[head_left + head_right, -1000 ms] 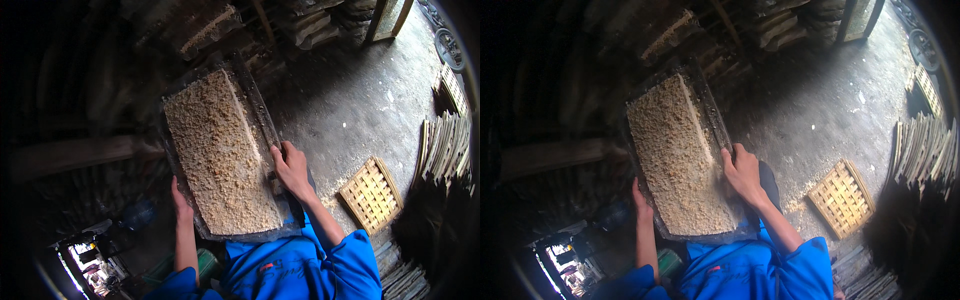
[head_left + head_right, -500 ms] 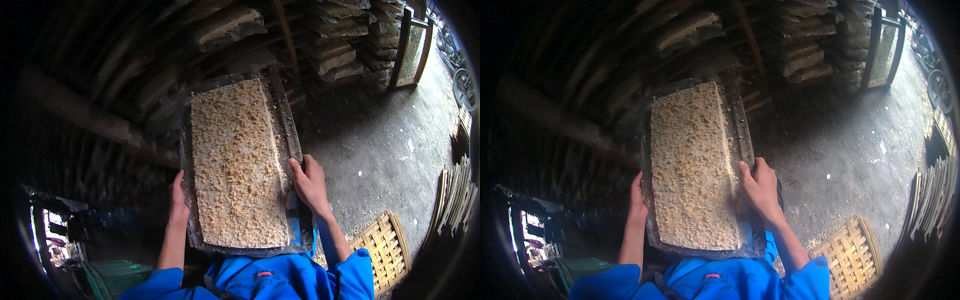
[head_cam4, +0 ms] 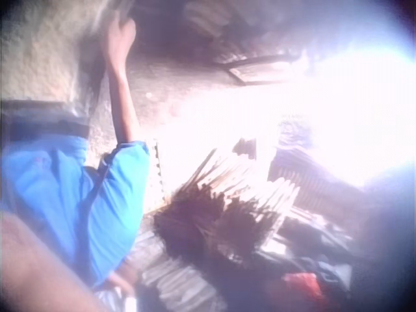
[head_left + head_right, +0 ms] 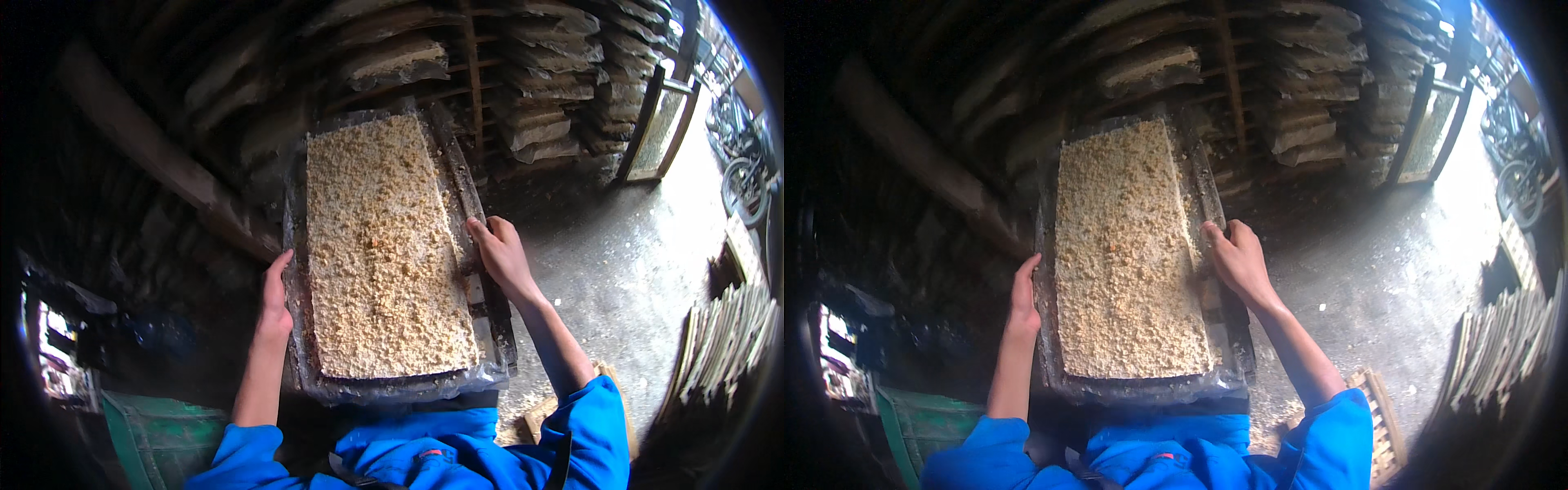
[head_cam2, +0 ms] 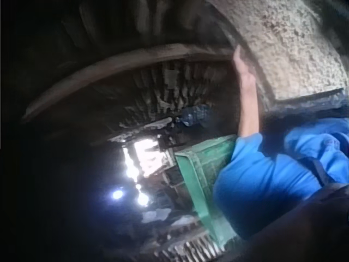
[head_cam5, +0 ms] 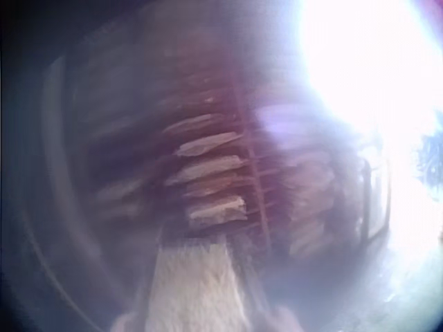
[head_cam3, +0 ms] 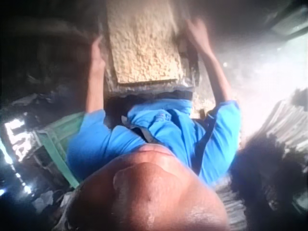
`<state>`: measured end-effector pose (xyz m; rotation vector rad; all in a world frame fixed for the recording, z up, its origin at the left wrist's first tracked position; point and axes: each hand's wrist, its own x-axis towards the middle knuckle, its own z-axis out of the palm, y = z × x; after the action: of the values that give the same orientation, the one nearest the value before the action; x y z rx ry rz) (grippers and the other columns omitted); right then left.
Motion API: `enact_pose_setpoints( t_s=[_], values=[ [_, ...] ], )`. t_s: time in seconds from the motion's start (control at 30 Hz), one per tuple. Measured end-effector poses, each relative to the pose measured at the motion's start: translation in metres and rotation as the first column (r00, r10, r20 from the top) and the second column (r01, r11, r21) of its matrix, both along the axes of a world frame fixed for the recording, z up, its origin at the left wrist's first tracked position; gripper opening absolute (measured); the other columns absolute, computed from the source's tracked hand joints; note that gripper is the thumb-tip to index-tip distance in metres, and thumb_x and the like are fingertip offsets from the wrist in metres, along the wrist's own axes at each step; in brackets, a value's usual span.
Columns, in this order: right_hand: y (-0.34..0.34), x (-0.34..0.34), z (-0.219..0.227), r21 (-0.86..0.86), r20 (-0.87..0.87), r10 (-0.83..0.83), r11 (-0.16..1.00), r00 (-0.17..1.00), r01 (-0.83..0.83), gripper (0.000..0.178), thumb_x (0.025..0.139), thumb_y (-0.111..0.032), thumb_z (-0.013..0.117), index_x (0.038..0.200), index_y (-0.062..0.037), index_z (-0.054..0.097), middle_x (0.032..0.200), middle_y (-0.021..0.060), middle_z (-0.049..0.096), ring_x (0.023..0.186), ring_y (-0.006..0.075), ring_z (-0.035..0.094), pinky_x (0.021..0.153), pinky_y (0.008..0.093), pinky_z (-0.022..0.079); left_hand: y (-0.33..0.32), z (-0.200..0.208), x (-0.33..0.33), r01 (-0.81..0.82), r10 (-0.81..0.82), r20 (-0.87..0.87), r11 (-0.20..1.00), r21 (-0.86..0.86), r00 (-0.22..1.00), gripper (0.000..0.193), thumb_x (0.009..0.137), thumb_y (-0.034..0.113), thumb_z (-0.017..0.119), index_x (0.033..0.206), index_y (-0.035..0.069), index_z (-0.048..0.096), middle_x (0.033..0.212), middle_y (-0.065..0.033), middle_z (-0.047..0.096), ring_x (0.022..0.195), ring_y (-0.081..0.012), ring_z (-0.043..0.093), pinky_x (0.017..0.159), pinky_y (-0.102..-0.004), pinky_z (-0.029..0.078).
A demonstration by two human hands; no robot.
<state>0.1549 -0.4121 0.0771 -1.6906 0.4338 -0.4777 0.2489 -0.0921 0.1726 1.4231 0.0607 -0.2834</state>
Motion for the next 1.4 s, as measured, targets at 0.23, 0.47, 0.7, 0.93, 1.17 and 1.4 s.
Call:
enact_pose_setpoints(
  t_s=[0.23, 0.47, 0.7, 0.93, 1.17, 1.4],
  values=[
    [0.004, -0.002, -0.016, 0.12, 0.068, -0.099, 0.989, 0.993, 0.09, 0.037, 0.091, -0.033, 0.057, 0.078, 0.0014, 0.051, 0.07, -0.0003, 0.046, 0.068, 0.009, 0.039, 0.06, 0.028, 0.035, 0.006, -0.012, 0.002, -0.027, 0.034, 0.08, 0.996, -0.09, 0.996, 0.032, 0.083, 0.029, 0.063, 0.104, 0.005, 0.064, 0.101, -0.0031, 0.065, 0.09, -0.0146, 0.06, 0.082, -0.0292, 0.046],
    [0.017, -0.007, -0.004, 0.127, 0.007, -0.04, 0.991, 0.999, 0.039, 0.05, 0.087, -0.039, 0.06, 0.109, 0.0056, 0.054, 0.093, 0.0073, 0.056, 0.088, 0.0139, 0.049, 0.078, 0.0269, 0.04, 0.01, 0.005, -0.015, -0.046, 0.052, 0.155, 0.998, -0.045, 0.987, 0.033, 0.081, 0.032, 0.065, 0.101, 0.006, 0.064, 0.095, -0.0046, 0.067, 0.084, -0.0155, 0.062, 0.078, -0.0288, 0.047],
    [0.016, -0.006, -0.001, 0.113, -0.065, -0.07, 0.991, 0.995, 0.077, 0.047, 0.086, -0.038, 0.06, 0.108, 0.0034, 0.056, 0.098, 0.0098, 0.058, 0.092, 0.0165, 0.051, 0.083, 0.0287, 0.039, 0.026, -0.004, -0.004, 0.098, -0.091, 0.108, 0.993, -0.062, 0.99, 0.042, 0.082, 0.037, 0.064, 0.109, 0.006, 0.061, 0.1, -0.0044, 0.064, 0.088, -0.0155, 0.06, 0.077, -0.0292, 0.047],
    [0.009, -0.006, -0.004, 0.097, -0.069, -0.107, 0.989, 0.992, 0.113, 0.045, 0.085, -0.034, 0.059, 0.112, 0.0011, 0.053, 0.104, 0.0111, 0.057, 0.096, 0.0188, 0.053, 0.084, 0.0305, 0.04, 0.031, -0.004, -0.007, 0.239, -0.225, 0.12, 0.964, -0.115, 0.967, 0.043, 0.082, 0.034, 0.067, 0.11, 0.002, 0.06, 0.101, -0.0066, 0.065, 0.088, -0.0174, 0.061, 0.08, -0.0312, 0.048],
    [0.004, -0.004, -0.019, 0.082, 0.02, -0.097, 0.992, 0.995, 0.095, 0.043, 0.086, -0.03, 0.057, 0.113, 0.0015, 0.051, 0.105, 0.0139, 0.058, 0.1, 0.0228, 0.055, 0.086, 0.0329, 0.041, 0.027, -0.008, -0.014, 0.255, -0.24, 0.192, 0.965, -0.06, 0.952, 0.037, 0.087, 0.033, 0.06, 0.112, 0.005, 0.059, 0.099, -0.0045, 0.065, 0.085, -0.0144, 0.062, 0.075, -0.0286, 0.049],
    [0.014, -0.006, -0.025, 0.169, 0.085, -0.083, 0.983, 0.993, 0.067, 0.043, 0.086, -0.029, 0.056, 0.114, 0.0037, 0.051, 0.107, 0.0158, 0.058, 0.1, 0.024, 0.055, 0.086, 0.0334, 0.041, 0.02, 0.001, -0.028, 0.11, -0.116, 0.274, 0.993, 0.037, 0.955, 0.039, 0.085, 0.031, 0.063, 0.112, 0.003, 0.059, 0.104, -0.0054, 0.065, 0.091, -0.0167, 0.062, 0.081, -0.0303, 0.048]
  ],
)
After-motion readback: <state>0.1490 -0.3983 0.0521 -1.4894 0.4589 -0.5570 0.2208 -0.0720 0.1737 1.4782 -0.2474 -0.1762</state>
